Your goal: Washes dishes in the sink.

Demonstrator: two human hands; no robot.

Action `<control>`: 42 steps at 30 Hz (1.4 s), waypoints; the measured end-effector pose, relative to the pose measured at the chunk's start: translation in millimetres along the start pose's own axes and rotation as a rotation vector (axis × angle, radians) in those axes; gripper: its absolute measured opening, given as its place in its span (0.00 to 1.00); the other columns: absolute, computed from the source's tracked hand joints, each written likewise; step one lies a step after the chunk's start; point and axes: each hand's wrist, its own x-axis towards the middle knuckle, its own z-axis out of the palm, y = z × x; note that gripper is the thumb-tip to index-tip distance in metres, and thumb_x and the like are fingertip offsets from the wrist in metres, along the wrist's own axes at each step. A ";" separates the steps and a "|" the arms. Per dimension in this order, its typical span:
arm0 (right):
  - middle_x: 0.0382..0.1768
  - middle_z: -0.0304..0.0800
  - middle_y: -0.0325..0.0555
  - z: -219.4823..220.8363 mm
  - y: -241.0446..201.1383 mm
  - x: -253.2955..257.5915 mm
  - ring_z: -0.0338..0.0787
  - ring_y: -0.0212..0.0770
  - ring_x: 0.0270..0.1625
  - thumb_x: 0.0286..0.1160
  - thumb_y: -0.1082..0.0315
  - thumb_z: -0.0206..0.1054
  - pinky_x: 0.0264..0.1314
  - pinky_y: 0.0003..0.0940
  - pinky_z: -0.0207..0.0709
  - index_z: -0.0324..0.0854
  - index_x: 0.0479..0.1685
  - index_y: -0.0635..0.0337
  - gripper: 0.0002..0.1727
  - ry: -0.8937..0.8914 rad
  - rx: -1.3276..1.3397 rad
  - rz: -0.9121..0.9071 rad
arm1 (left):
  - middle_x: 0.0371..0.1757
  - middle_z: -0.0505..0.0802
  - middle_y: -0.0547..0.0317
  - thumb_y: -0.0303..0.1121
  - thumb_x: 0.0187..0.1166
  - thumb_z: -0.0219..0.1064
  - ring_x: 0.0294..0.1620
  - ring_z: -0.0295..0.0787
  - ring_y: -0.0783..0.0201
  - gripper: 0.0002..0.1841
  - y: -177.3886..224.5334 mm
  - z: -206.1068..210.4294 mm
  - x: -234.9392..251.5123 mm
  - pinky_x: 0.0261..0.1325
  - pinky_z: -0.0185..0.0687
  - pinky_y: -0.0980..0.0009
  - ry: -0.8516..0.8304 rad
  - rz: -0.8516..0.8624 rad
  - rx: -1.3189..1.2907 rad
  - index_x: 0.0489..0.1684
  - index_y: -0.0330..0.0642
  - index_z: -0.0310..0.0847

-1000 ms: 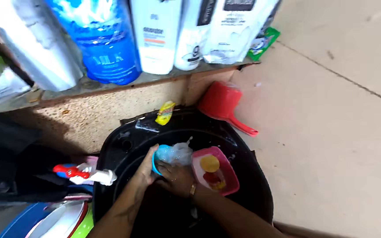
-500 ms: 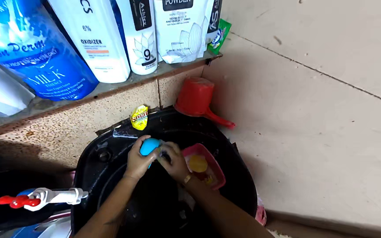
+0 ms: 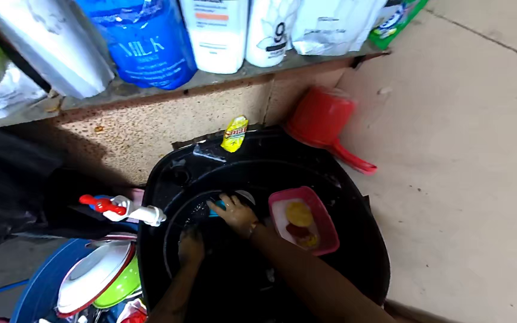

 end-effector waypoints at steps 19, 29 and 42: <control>0.41 0.88 0.48 -23.5 1.9 -52.1 0.87 0.37 0.38 0.83 0.57 0.68 0.40 0.37 0.84 0.79 0.63 0.60 0.19 0.440 1.520 0.861 | 0.64 0.91 0.50 0.34 0.83 0.65 0.59 0.91 0.55 0.25 139.6 -16.9 -33.9 0.63 0.86 0.48 0.000 0.620 -0.382 0.81 0.50 0.73; 0.67 0.87 0.59 -100.2 92.9 -85.7 0.89 0.58 0.68 0.67 0.86 0.68 0.70 0.56 0.83 0.82 0.70 0.65 0.27 0.704 0.293 0.237 | 0.77 0.82 0.43 0.11 0.69 0.68 0.59 0.91 0.39 0.43 210.7 -17.1 -29.1 0.57 0.88 0.43 0.170 0.997 0.257 0.88 0.54 0.67; 0.71 0.83 0.60 -83.7 23.9 -33.8 0.90 0.65 0.61 0.81 0.78 0.57 0.59 0.64 0.84 0.63 0.91 0.28 0.40 0.125 0.108 0.347 | 0.58 0.94 0.51 0.40 0.92 0.56 0.59 0.91 0.55 0.17 49.9 -30.2 6.9 0.68 0.83 0.51 0.045 0.317 -0.162 0.62 0.43 0.88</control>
